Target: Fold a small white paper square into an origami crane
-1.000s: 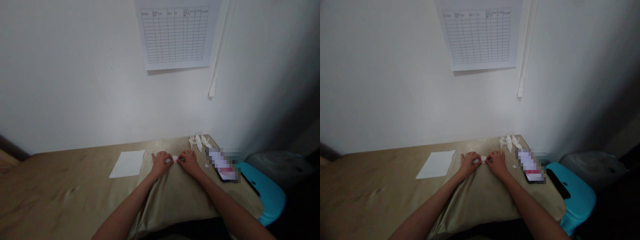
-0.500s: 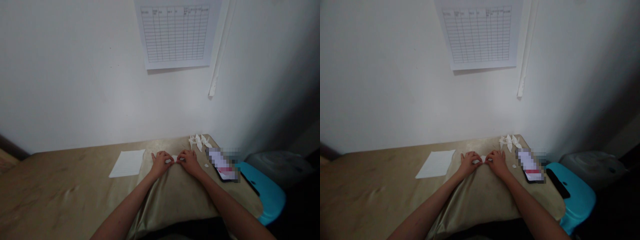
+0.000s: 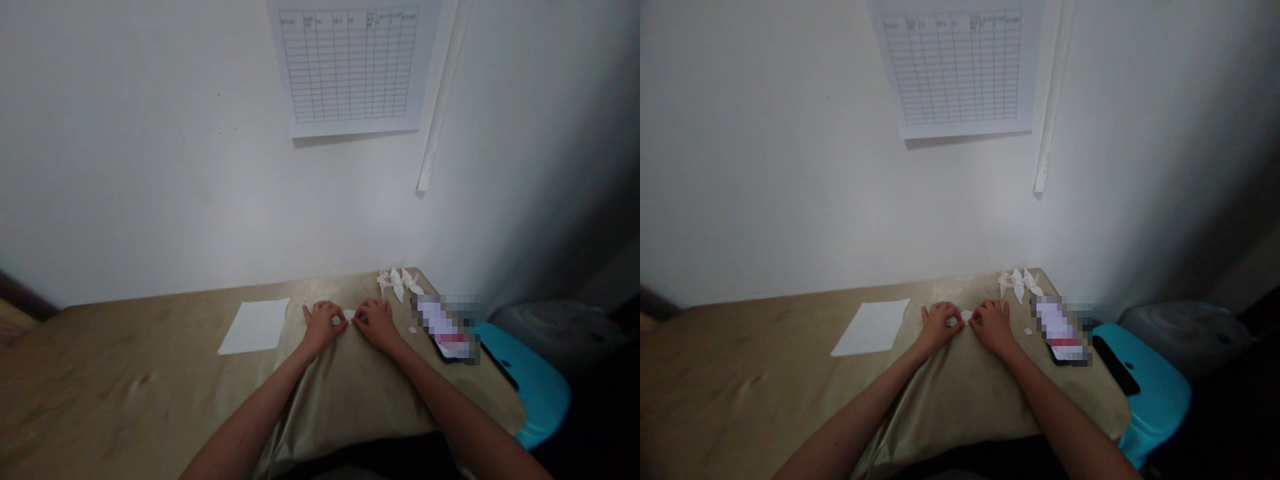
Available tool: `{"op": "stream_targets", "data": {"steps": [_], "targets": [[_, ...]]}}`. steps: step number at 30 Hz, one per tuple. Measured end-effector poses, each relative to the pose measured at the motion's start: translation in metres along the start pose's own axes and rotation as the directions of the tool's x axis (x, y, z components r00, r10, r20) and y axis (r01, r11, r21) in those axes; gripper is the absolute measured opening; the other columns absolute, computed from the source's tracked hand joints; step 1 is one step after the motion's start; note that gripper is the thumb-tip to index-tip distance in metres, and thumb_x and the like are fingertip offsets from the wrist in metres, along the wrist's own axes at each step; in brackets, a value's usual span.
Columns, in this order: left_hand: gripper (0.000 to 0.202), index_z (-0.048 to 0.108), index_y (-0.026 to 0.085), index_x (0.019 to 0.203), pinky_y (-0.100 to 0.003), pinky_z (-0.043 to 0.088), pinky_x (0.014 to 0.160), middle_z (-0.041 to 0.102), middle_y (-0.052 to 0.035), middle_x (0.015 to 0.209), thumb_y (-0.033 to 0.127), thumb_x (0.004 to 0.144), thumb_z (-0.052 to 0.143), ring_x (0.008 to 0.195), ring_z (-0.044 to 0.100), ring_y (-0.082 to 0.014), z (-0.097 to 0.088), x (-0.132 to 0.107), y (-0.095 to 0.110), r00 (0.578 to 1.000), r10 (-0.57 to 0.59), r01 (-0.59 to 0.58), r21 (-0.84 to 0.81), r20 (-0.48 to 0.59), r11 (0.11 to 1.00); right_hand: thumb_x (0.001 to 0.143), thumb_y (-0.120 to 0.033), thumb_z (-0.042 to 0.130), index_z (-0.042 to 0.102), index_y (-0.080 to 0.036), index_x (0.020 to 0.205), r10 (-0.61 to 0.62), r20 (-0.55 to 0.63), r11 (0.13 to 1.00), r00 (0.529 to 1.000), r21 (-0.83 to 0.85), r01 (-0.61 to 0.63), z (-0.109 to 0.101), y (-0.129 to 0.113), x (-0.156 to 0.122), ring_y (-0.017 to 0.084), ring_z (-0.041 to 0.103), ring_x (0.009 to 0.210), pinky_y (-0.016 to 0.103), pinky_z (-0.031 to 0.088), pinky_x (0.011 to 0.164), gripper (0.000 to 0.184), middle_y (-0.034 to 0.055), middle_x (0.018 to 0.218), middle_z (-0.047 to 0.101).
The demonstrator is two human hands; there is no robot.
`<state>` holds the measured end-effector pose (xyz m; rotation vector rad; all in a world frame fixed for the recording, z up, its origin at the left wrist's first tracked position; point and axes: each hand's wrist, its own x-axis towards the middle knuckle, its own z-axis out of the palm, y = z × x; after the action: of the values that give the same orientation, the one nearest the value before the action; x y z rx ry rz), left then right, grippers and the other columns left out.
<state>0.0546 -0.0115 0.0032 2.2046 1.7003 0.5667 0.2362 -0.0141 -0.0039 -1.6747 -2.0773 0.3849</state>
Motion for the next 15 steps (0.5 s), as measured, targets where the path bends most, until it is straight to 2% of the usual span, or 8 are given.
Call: {"op": "stream_targets", "data": {"steps": [15], "targets": [[0.009, 0.070, 0.028, 0.088, -0.076, 0.000, 0.112, 0.066, -0.0007, 0.116, 0.036, 0.084, 0.069, 0.128, 0.046, -0.0291, -0.0007, 0.0013, 0.0027, 1.000, -0.020, 0.020, -0.001, 0.002, 1.000, 0.091, -0.033, 0.060, 0.070, -0.022, 0.089, 0.014, -0.001, 1.000, 1.000, 0.006, -0.014, -0.0022, -0.0050, -0.0015, 0.029, 0.048, 0.122, 0.061, 0.012, 0.114, 0.015, 0.0070, 0.112, 0.065]]}}
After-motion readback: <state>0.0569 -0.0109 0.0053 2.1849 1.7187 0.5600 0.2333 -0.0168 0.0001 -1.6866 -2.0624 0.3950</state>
